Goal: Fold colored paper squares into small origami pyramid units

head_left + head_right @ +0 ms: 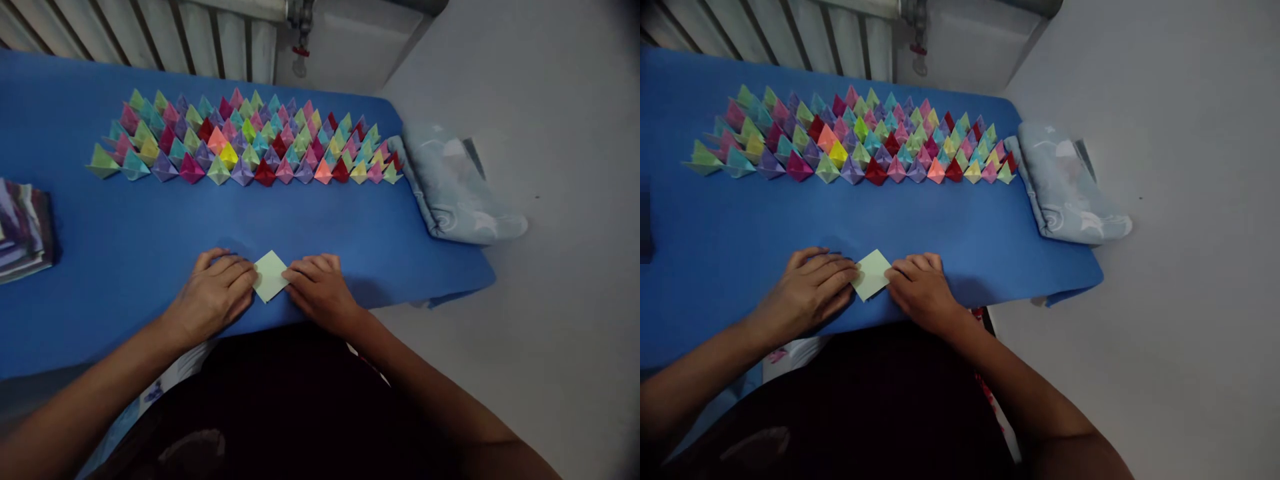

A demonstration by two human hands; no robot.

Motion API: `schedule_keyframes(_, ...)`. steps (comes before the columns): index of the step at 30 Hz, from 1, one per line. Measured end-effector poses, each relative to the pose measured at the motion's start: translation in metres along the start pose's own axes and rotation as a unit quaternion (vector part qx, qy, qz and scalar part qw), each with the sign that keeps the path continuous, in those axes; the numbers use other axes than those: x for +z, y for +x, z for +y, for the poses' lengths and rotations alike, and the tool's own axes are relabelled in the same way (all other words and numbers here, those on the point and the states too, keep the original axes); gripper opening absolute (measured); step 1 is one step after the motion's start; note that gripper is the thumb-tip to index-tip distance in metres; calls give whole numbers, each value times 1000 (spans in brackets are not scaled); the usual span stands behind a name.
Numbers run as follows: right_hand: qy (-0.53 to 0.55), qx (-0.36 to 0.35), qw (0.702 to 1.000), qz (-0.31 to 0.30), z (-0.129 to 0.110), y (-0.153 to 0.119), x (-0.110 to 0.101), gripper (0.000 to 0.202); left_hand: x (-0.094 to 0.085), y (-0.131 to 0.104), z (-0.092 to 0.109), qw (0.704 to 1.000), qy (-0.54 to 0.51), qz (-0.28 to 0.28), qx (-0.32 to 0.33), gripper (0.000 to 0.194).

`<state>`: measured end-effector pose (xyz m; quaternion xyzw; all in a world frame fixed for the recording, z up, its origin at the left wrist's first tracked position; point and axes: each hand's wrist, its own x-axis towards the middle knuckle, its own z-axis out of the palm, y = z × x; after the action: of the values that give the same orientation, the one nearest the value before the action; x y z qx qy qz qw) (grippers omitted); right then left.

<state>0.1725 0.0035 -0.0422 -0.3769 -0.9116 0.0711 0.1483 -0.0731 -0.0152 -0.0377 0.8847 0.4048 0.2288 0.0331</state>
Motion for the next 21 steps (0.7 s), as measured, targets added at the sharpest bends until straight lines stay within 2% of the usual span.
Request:
schedule_keyframes(6, 29, 60, 998, 17, -8, -4, 0, 23, 5, -2, 1, 999, -17, 24, -34, 22)
schedule_keyframes(13, 121, 144, 981, 40, -9, 2, 3, 17, 8, 2, -2, 991, -61, 7, -119, 26)
schedule_keyframes(21, 136, 219, 965, 46, -12, 12, 7, 16, 13, 13, -8, 978, -66, -13, -197, 28)
